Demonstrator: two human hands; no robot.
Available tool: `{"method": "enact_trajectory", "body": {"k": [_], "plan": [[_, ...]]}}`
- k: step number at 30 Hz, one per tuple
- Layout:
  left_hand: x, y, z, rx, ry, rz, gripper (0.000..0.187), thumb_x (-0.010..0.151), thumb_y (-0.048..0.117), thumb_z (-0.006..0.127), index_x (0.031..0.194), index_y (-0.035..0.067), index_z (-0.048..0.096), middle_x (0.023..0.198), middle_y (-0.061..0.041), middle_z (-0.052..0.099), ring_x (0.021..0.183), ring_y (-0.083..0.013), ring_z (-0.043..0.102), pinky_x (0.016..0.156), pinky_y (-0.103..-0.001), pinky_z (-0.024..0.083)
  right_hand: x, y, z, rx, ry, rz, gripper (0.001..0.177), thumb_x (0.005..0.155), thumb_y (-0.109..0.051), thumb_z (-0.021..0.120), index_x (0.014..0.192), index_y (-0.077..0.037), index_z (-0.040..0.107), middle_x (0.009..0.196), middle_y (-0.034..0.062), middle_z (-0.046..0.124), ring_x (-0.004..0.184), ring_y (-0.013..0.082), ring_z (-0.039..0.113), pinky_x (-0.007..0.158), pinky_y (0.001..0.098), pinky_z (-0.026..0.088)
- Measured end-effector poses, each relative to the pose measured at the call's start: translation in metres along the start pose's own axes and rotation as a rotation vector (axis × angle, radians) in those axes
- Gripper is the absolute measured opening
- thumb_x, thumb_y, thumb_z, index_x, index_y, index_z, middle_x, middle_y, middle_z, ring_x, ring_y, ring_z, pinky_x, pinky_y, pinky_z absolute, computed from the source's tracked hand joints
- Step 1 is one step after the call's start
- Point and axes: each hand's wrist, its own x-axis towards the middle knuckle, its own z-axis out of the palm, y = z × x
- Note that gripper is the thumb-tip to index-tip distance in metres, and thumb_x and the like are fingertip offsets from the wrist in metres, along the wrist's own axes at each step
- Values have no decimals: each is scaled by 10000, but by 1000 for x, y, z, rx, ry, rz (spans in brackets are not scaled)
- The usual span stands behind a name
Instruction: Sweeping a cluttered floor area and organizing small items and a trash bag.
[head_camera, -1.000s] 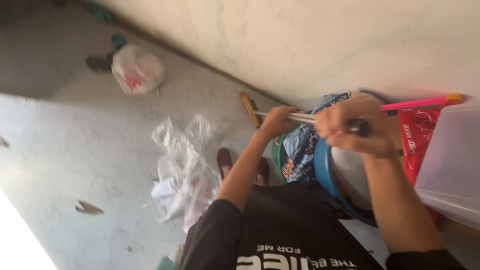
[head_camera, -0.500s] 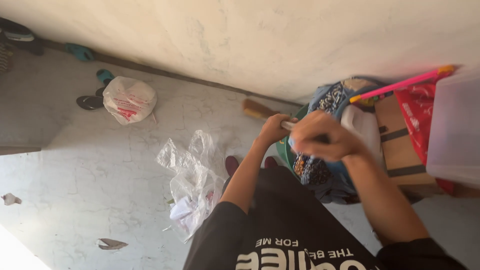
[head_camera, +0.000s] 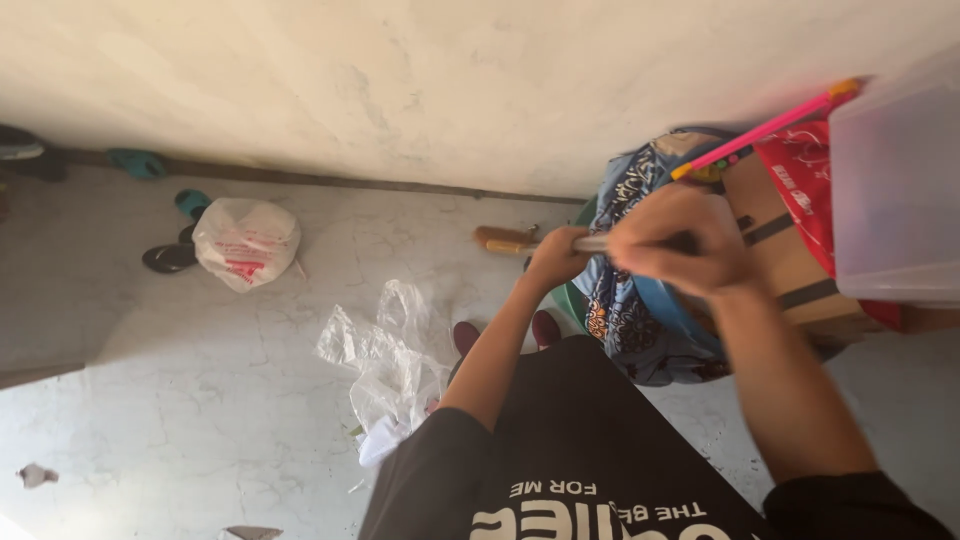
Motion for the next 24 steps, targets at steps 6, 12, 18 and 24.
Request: {"method": "enact_trajectory", "body": {"k": [6, 12, 18, 24], "plan": [[9, 21, -24, -30, 77, 144, 220, 876, 283, 728, 983, 92, 744, 934, -170, 738, 890, -373, 709, 793, -442, 548, 6, -16, 35, -308, -59, -307, 238, 820, -80, 665, 649, -22, 510, 595, 87, 486, 532, 265, 463, 552, 408, 364], [-22, 33, -46, 40, -66, -116, 287, 805, 230, 704, 1064, 122, 764, 875, -178, 726, 832, -372, 715, 730, -440, 538, -17, 32, 7, 78, 54, -17, 185, 868, -70, 624, 700, 6, 611, 578, 29, 542, 457, 136, 460, 456, 320, 353], [-6, 47, -59, -209, -43, 107, 228, 831, 183, 698, 1035, 84, 726, 939, -180, 759, 923, -368, 713, 780, -413, 567, 17, -17, 41, -181, 65, -209, 287, 908, -69, 653, 650, -18, 539, 591, 61, 521, 483, 147, 509, 492, 329, 402], [-36, -2, -67, -42, -23, 54, 247, 744, 176, 738, 974, 87, 745, 826, -222, 706, 775, -371, 724, 706, -415, 552, -5, 63, 49, 40, 265, -165, 342, 989, -57, 583, 648, -59, 555, 656, 60, 611, 541, 127, 548, 520, 313, 434]]}}
